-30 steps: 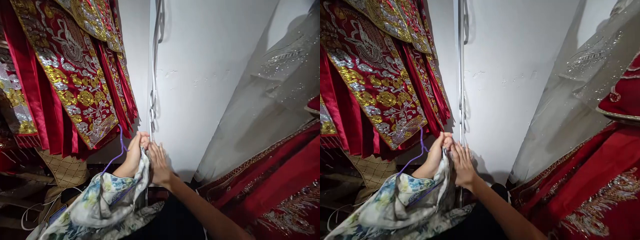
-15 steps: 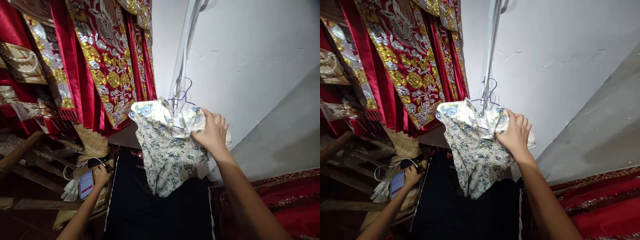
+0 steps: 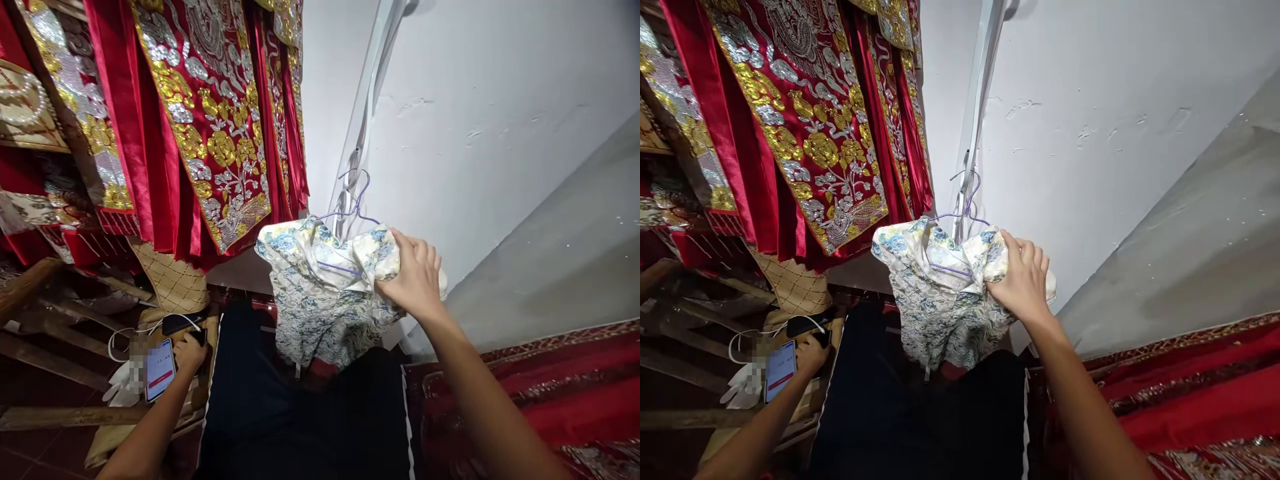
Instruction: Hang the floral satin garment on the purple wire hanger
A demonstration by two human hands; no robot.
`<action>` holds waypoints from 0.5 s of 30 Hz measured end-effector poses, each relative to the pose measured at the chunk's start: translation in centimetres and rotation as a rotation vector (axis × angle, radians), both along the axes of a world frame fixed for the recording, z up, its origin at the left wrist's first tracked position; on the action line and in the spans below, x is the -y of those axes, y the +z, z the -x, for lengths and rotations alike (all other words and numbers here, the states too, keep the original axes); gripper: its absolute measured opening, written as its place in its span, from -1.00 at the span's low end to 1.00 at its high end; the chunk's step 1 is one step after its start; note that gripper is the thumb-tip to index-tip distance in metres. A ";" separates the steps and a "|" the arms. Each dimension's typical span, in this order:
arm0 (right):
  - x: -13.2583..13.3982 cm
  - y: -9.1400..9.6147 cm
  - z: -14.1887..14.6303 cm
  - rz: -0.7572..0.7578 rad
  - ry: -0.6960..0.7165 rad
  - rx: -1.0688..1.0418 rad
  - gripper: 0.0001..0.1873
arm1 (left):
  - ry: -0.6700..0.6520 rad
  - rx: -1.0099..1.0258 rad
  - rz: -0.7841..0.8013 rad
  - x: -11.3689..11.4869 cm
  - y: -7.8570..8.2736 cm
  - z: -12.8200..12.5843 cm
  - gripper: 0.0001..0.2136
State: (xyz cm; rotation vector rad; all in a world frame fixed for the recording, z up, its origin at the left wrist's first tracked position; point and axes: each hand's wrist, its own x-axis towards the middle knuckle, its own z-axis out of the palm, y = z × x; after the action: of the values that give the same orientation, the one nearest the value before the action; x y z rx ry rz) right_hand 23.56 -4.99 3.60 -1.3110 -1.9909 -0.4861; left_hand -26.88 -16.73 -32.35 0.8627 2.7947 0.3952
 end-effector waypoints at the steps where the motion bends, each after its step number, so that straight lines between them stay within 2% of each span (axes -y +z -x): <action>1: -0.1 -0.5 0.0 -0.010 -0.004 -0.013 -0.02 | 0.002 -0.004 0.002 -0.2 -0.2 0.1 -0.34; 6: 0.2 -3.4 0.8 -0.056 -0.040 -0.161 -0.09 | 0.011 0.001 0.031 -0.6 -0.9 0.1 -0.36; 9: 1.3 -5.7 2.4 -0.130 -0.045 -0.400 -0.24 | -0.011 -0.008 0.035 -0.4 -0.8 0.0 -0.38; 11: 2.2 -7.7 4.1 -0.157 0.007 -0.549 -0.40 | -0.046 -0.029 0.030 -0.2 -0.7 0.0 -0.38; 13: 2.8 -10.1 6.0 -0.076 0.110 -0.648 -0.55 | -0.080 -0.055 0.029 -0.1 -0.7 0.0 -0.39; 15: 3.0 -12.4 7.6 0.113 0.207 -0.738 -0.62 | -0.099 -0.078 0.032 0.1 -0.9 0.0 -0.38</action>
State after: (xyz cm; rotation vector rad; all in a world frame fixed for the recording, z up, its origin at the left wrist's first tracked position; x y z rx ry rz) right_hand 15.97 -7.97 -8.77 -1.1115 -1.5073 0.1997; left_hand -26.87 -16.84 -33.25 1.0251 2.8060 0.3062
